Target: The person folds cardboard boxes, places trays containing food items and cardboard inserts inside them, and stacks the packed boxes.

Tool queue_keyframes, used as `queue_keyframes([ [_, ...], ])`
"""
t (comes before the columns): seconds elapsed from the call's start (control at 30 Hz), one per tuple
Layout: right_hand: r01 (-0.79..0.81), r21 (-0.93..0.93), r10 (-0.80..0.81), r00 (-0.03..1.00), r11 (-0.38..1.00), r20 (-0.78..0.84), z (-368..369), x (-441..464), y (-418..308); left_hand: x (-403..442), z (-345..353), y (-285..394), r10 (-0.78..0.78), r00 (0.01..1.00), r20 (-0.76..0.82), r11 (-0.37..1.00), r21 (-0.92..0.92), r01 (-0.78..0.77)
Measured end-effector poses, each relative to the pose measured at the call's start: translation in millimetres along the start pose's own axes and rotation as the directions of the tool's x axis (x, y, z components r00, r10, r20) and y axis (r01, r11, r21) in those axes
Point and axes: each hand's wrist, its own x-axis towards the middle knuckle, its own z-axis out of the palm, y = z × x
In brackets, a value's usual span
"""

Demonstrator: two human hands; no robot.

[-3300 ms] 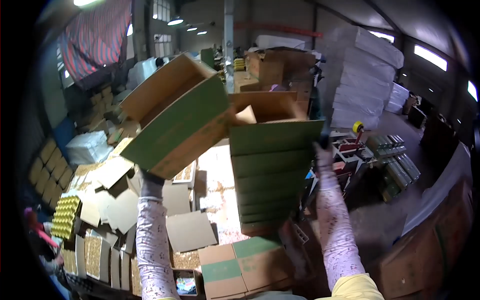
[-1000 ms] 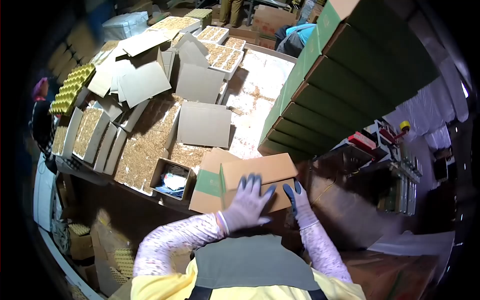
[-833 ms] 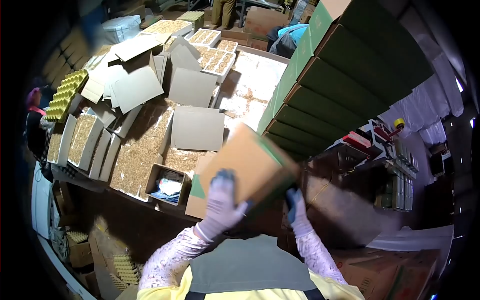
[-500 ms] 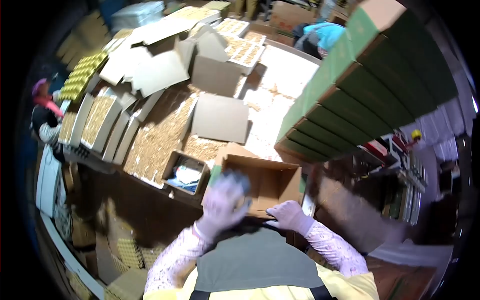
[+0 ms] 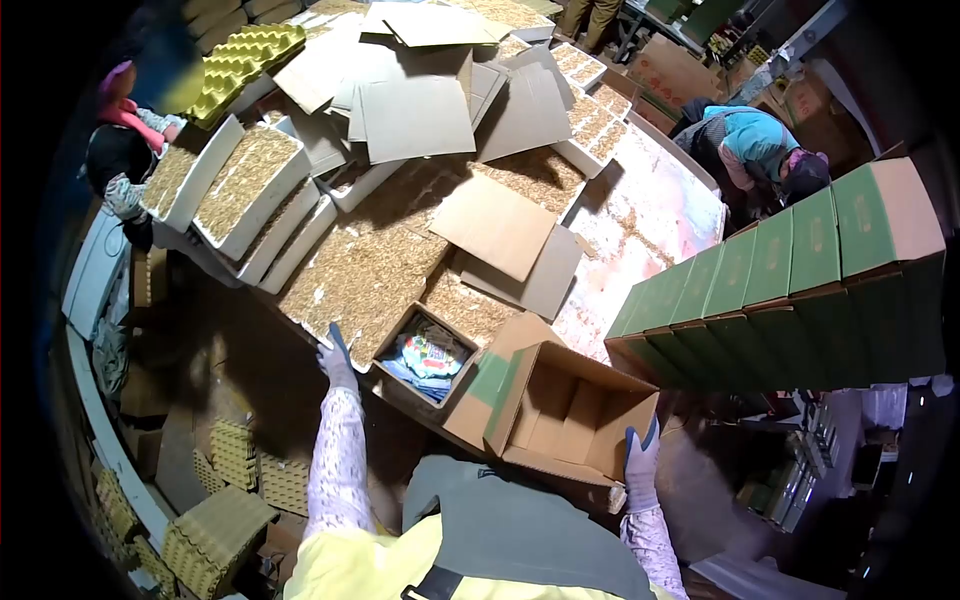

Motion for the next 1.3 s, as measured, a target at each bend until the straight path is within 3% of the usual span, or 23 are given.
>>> queue_keyframes([
  [0.03, -0.010, -0.015, 0.010, 1.000, 1.000, -0.004, -0.2, -2.7, -5.2, -6.8, -6.9, 2.5, 0.011, 0.997, 0.081, 1.000, 0.011, -0.012],
  [0.1, -0.009, 0.000, 0.009, 1.000, 1.000, -0.005, 0.0, -3.3, -9.8, -52.8, -28.3, 12.9, 0.214, 0.971, -0.105, 0.920, -0.312, -0.237],
  [0.13, -0.015, 0.011, 0.015, 1.000, 1.000, -0.002, -0.7, -3.7, -11.8, -75.2, -38.4, 29.3, 0.383, 0.917, -0.107, 0.545, -0.776, -0.318],
  [0.23, -0.003, 0.012, 0.003, 1.000, 1.000, 0.013, -3.3, -2.7, -5.2, -96.9, -67.9, 60.6, 0.381, 0.922, 0.070, 0.215, -0.977, -0.015],
  [0.33, -0.005, 0.027, 0.005, 1.000, 1.000, 0.006, -4.2, 0.4, -5.0, -93.3, -93.4, 72.1, 0.354, 0.915, 0.193, 0.191, -0.973, 0.131],
  [0.43, -0.033, 0.108, 0.030, 0.999, 0.994, 0.025, -0.7, 2.2, -2.8, -103.9, -130.7, 84.8, 0.521, 0.717, 0.462, 0.089, -0.866, 0.493],
  [0.5, -0.025, 0.321, 0.014, 0.999, 0.947, 0.037, 8.4, 7.5, -6.4, -131.8, -154.0, 104.9, 0.638, 0.515, 0.573, 0.166, -0.755, 0.634],
  [0.53, 0.093, 0.201, -0.096, 0.995, 0.975, 0.005, 15.7, 19.3, 15.2, -143.6, -156.5, 112.8, 0.671, 0.432, 0.603, 0.227, -0.721, 0.654],
  [0.57, 0.071, 0.162, -0.075, 0.997, 0.984, 0.015, 17.4, 20.5, -0.4, -166.7, -159.9, 122.5, 0.668, 0.384, 0.638, 0.273, -0.689, 0.671],
  [0.6, -0.024, 0.448, 0.010, 0.999, 0.894, 0.035, 29.5, 24.4, -0.7, -198.0, -163.0, 133.5, 0.663, 0.334, 0.669, 0.319, -0.657, 0.683],
  [0.67, -0.124, 0.394, 0.115, 0.992, 0.911, 0.048, 39.3, 34.2, -2.0, -226.7, -145.6, 138.7, 0.629, 0.274, 0.727, 0.435, -0.622, 0.652],
  [0.7, -0.103, 0.469, 0.094, 0.995, 0.877, 0.043, 56.0, 48.2, 22.8, -270.6, -158.2, 149.0, 0.687, 0.261, 0.678, 0.542, -0.718, 0.438],
  [0.77, -0.051, 0.498, 0.050, 0.999, 0.866, 0.015, 65.7, 57.7, 38.5, -283.9, -126.0, 150.8, 0.563, 0.109, 0.819, 0.624, -0.508, 0.593],
  [0.83, -0.308, 0.887, 0.059, 0.950, 0.343, 0.307, 75.6, 70.5, 60.8, -309.8, -118.3, 156.5, 0.506, -0.012, 0.863, 0.707, -0.406, 0.579],
  [0.87, -0.263, 0.903, 0.004, 0.960, 0.339, 0.278, 78.9, 69.2, 72.2, -317.8, -117.1, 158.9, 0.487, -0.059, 0.871, 0.728, -0.367, 0.579],
  [0.93, -0.259, 0.885, 0.089, 0.966, 0.386, 0.244, 65.9, 55.5, 53.2, -285.5, -62.9, 138.3, 0.549, 0.038, 0.835, 0.800, -0.538, 0.268],
  [0.97, -0.257, 0.863, 0.127, 0.966, 0.436, 0.224, 58.3, 52.1, 44.0, -307.2, -80.5, 149.6, 0.497, 0.056, 0.866, 0.804, -0.484, 0.345],
  [1.0, -0.249, 0.837, 0.151, 0.968, 0.487, 0.201, 54.0, 50.5, 38.5, -309.4, -82.5, 150.0, 0.720, -0.064, 0.691, 0.684, -0.722, -0.101],
  [1.1, -0.196, 0.742, 0.166, 0.979, 0.641, 0.116, 51.7, 48.3, 37.9, -331.7, -97.2, 164.5, 0.520, -0.037, 0.853, 0.853, -0.516, 0.086],
  [1.13, -0.179, 0.740, 0.150, 0.983, 0.648, 0.106, 51.9, 46.2, 41.4, -328.7, -89.3, 155.3, 0.460, 0.065, 0.886, 0.885, -0.451, -0.111],
  [1.2, -0.132, 0.774, 0.137, 0.989, 0.620, 0.060, 57.3, 51.0, 56.8, -328.2, -76.6, 142.9, 0.540, 0.118, 0.834, 0.558, -0.249, -0.792],
  [1.23, -0.143, 0.774, 0.126, 0.989, 0.617, 0.082, 50.4, 49.0, 50.8, -334.0, -72.9, 141.3, 0.541, 0.190, 0.819, 0.332, -0.001, -0.943],
  [1.3, -0.239, 0.647, 0.196, 0.971, 0.724, 0.139, 33.6, 49.8, 32.0, -347.4, -71.0, 143.6, 0.535, 0.164, 0.829, 0.071, 0.149, -0.986],
])
